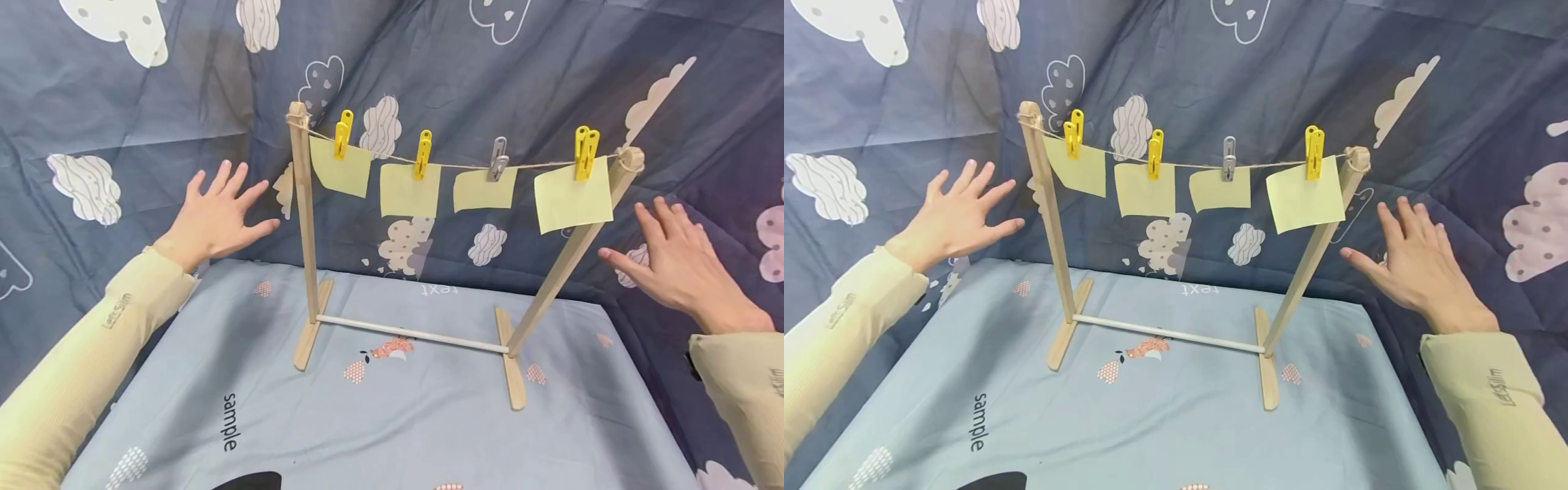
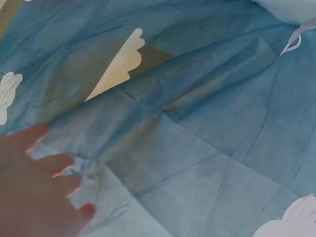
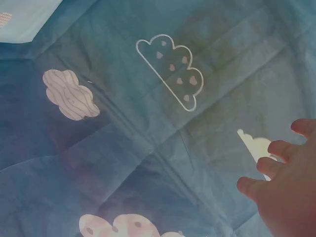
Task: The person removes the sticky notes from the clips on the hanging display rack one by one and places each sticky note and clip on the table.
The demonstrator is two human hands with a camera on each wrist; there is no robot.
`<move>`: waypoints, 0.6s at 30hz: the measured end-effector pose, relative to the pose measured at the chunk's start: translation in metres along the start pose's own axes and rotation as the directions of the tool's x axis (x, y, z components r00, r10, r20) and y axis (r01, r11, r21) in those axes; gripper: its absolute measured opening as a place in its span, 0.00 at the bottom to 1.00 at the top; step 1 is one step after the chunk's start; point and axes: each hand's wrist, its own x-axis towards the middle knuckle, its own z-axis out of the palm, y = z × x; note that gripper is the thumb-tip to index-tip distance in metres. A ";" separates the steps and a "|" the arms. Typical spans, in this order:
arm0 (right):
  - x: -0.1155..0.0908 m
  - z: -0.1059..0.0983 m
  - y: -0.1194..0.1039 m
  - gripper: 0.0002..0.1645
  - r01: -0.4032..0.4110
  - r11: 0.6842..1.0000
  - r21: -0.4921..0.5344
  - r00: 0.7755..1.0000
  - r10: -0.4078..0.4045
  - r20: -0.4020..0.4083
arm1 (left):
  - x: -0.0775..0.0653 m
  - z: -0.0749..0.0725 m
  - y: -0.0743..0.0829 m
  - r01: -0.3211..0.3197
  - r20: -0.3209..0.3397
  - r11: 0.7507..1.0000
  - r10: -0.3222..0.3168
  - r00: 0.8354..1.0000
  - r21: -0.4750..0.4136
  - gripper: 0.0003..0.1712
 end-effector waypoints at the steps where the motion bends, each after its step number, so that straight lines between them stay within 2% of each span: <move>1: -0.001 -0.002 0.000 0.55 -0.004 1.000 0.003 1.000 0.004 -0.007 | -0.001 -0.001 0.001 -0.016 -0.057 1.000 0.016 0.998 -0.001 0.43; 2: -0.002 -0.004 -0.001 0.55 -0.001 1.000 0.014 1.000 0.001 -0.025 | -0.002 -0.002 0.001 -0.033 -0.124 0.999 0.032 0.992 -0.003 0.42; 4: -0.004 -0.010 -0.002 0.54 0.015 0.999 0.050 0.997 -0.011 -0.079 | -0.005 -0.006 0.003 -0.059 -0.261 0.998 0.050 0.964 -0.025 0.38; 6: -0.005 -0.017 -0.006 0.51 0.046 0.994 0.100 0.986 -0.029 -0.164 | -0.008 -0.010 0.006 -0.085 -0.383 0.994 0.050 0.923 -0.075 0.33; 8: -0.006 -0.026 -0.011 0.45 0.087 0.982 0.170 0.958 -0.036 -0.285 | -0.011 -0.015 0.009 -0.114 -0.472 0.982 0.031 0.881 -0.150 0.28; 10: -0.008 -0.036 -0.020 0.37 0.089 0.964 0.250 0.917 0.019 -0.399 | -0.015 -0.020 0.012 -0.146 -0.530 0.963 0.004 0.848 -0.228 0.23; 11: -0.009 -0.042 -0.026 0.32 0.066 0.954 0.292 0.895 0.073 -0.441 | -0.017 -0.023 0.014 -0.165 -0.553 0.950 -0.009 0.833 -0.264 0.21; 14: -0.012 -0.061 -0.048 0.24 -0.046 0.904 0.425 0.824 0.275 -0.495 | -0.025 -0.032 0.020 -0.238 -0.622 0.909 -0.029 0.782 -0.342 0.16; 16: -0.014 -0.073 -0.062 0.23 -0.071 0.870 0.488 0.800 0.342 -0.493 | -0.031 -0.038 0.024 -0.295 -0.668 0.882 -0.030 0.743 -0.368 0.12; 17: -0.015 -0.077 -0.068 0.22 -0.023 0.850 0.526 0.789 0.339 -0.512 | -0.033 -0.040 0.027 -0.320 -0.684 0.864 -0.038 0.729 -0.389 0.10; 18: -0.015 -0.081 -0.074 0.21 0.019 0.840 0.542 0.787 0.321 -0.526 | -0.036 -0.043 0.030 -0.338 -0.687 0.841 -0.053 0.725 -0.422 0.08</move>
